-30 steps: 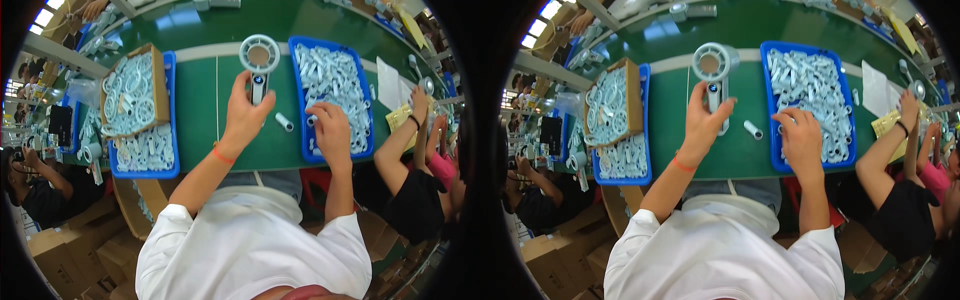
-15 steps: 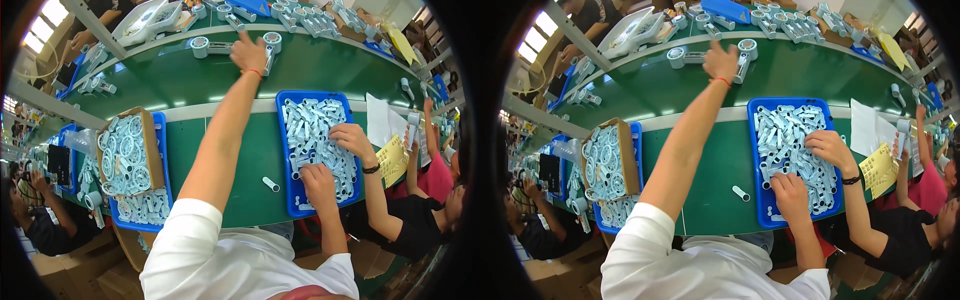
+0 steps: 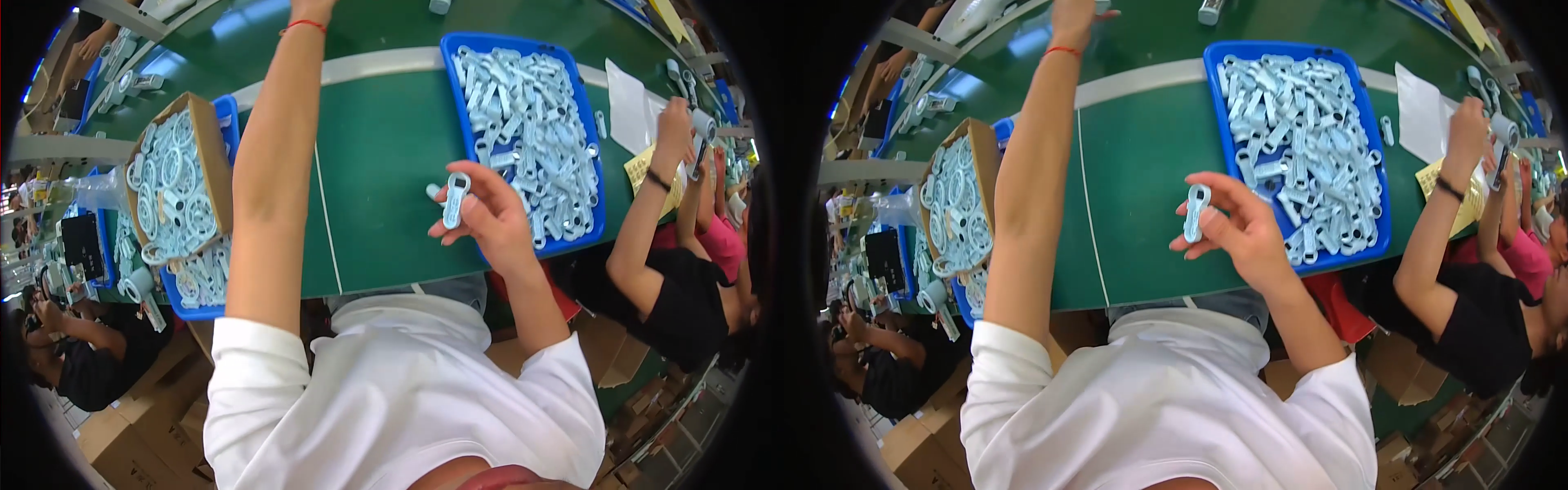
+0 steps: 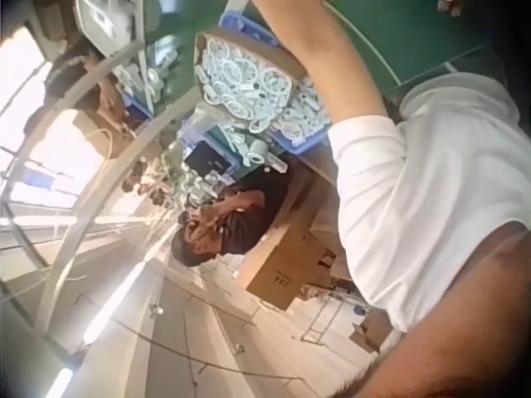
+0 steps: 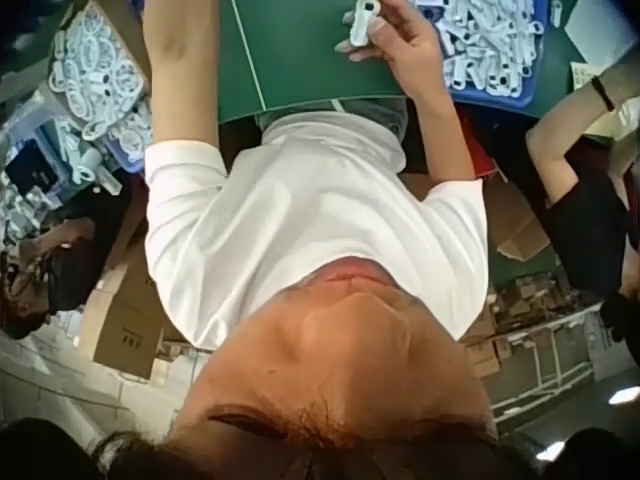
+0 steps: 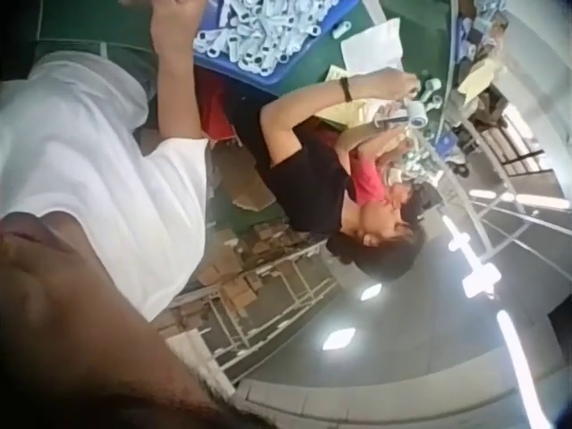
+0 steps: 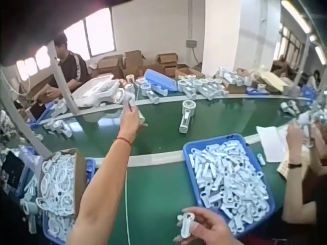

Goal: Assembling components and checking fit for handheld hair dryer units at a factory workstation.

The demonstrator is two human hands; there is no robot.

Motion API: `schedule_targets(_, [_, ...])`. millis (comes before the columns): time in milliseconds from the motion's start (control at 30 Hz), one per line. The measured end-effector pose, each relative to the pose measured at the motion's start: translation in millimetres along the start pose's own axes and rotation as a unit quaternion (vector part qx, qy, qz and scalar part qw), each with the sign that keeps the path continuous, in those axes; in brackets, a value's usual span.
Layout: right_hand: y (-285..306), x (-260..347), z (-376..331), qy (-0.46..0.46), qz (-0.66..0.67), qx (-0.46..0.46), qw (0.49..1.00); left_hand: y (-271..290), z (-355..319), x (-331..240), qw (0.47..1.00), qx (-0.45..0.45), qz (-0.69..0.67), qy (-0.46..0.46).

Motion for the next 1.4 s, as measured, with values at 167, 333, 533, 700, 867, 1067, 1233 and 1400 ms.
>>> schedule_targets(167, [-10,-21,-15,0.015,-0.03,0.044,0.998,24,-157,-69,0.977,-0.192,0.036,-0.087])
schedule_targets(333, [-16,-28,-27,0.048,-0.069,0.062,0.995,53,-291,-29,0.995,-0.026,-0.02,0.09])
schedule_targets(533, [-35,-26,-39,0.03,-0.111,0.063,0.991,26,-358,13,0.977,0.04,-0.099,0.186])
schedule_targets(700, [-44,-29,-44,0.049,-0.151,0.005,0.987,19,-359,20,0.994,0.071,-0.012,0.086])
schedule_targets(867, [-40,-34,-45,0.077,-0.228,-0.04,0.97,17,-357,14,0.991,0.097,0.08,0.048])
schedule_targets(1067, [-38,-45,-44,0.073,-0.2,-0.079,0.974,11,-360,15,0.983,0.084,0.162,0.019])
schedule_targets(1233, [-36,-47,-40,0.073,-0.192,-0.07,0.976,13,-362,21,0.978,0.078,0.192,-0.002])
schedule_targets(1400, [-35,-49,-38,0.082,-0.204,-0.057,0.974,12,-361,22,0.975,0.071,0.212,-0.01])
Point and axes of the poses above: each hand's wrist, its own z-axis towards the middle knuckle, its own y-axis out of the back of the hand, x = y × z, the point moved 3 cm from there along z, towards the middle knuckle, and after that the axes turned 4 degrees about -x, right-handed, at the moved point
